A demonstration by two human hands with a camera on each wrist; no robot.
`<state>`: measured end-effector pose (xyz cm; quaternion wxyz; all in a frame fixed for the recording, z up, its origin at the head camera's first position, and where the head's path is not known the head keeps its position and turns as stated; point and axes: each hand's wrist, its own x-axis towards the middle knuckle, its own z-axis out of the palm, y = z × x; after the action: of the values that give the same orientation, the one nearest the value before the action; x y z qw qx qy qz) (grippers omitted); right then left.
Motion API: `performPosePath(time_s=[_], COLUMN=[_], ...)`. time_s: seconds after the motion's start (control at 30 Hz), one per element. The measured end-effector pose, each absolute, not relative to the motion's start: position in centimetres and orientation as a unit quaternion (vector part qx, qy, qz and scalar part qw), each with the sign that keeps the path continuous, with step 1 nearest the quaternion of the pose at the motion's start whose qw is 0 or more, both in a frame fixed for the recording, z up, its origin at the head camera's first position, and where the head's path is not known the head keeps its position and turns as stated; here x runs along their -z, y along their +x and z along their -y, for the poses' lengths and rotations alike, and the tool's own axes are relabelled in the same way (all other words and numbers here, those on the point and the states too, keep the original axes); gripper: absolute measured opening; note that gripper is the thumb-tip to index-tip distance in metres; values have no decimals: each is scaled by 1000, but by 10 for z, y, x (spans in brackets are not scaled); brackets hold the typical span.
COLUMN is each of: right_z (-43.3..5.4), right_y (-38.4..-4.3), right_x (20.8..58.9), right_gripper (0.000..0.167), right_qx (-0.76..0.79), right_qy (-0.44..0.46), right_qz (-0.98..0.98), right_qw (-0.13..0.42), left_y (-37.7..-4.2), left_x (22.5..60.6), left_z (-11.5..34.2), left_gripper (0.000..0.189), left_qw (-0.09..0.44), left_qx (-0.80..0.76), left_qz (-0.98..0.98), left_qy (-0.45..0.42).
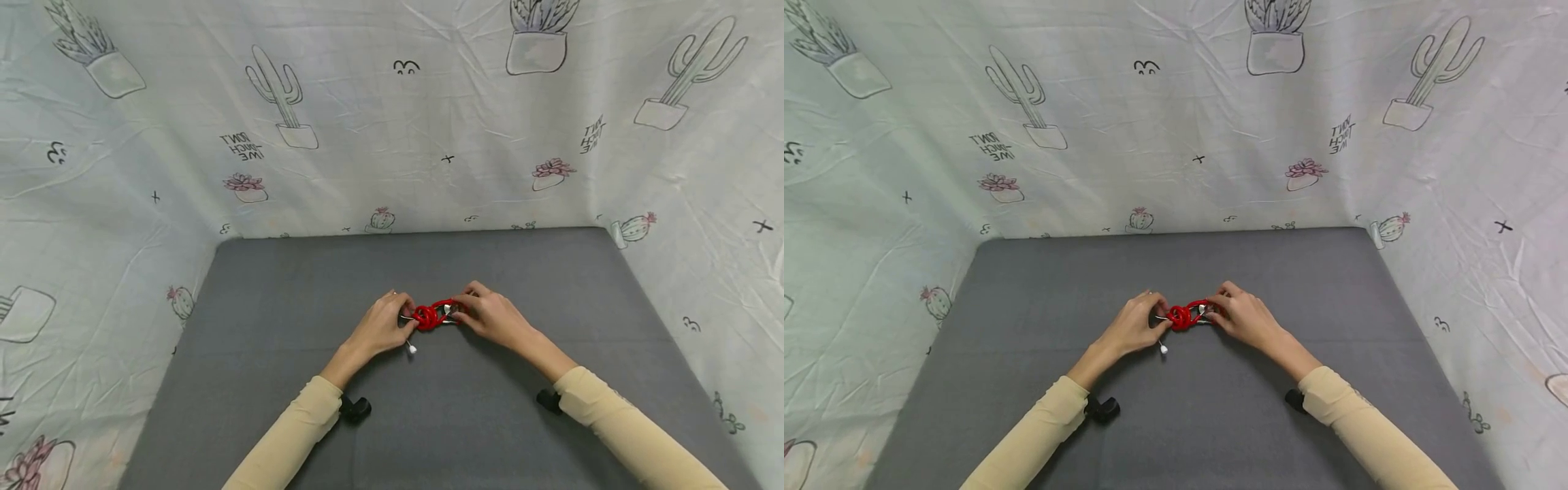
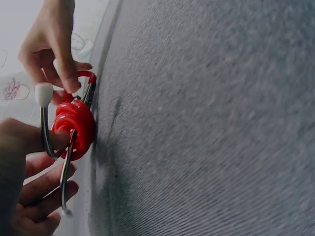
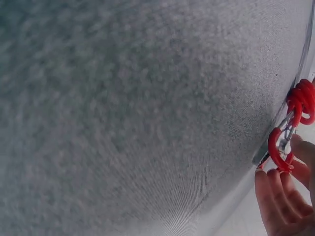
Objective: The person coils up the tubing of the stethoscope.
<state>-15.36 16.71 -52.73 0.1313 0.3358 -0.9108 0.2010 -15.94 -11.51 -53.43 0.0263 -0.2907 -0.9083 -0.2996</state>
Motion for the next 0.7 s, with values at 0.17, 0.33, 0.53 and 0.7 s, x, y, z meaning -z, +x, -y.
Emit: performPosePath(time_s=[0.17,0.33,0.53,0.7], right_z=[-166,-165,-166,-168], right_y=[-154,-153,-152,-152], right_x=[529,530,530,529], right_gripper=[37,39,38,42], right_qx=[-198,-191,-190,-190], right_qy=[329,325,305,296], right_qz=[913,915,926,931], right_qw=[138,147,120,102], left_y=[-159,-157,-155,-155], left_x=[532,530,528,527], left_z=[117,118,117,117], left_gripper=[22,24,24,26], left_qw=[8,14,30,27], left_qx=[313,311,298,294], left_qz=[907,909,911,912], left_qy=[-283,-278,-283,-284])
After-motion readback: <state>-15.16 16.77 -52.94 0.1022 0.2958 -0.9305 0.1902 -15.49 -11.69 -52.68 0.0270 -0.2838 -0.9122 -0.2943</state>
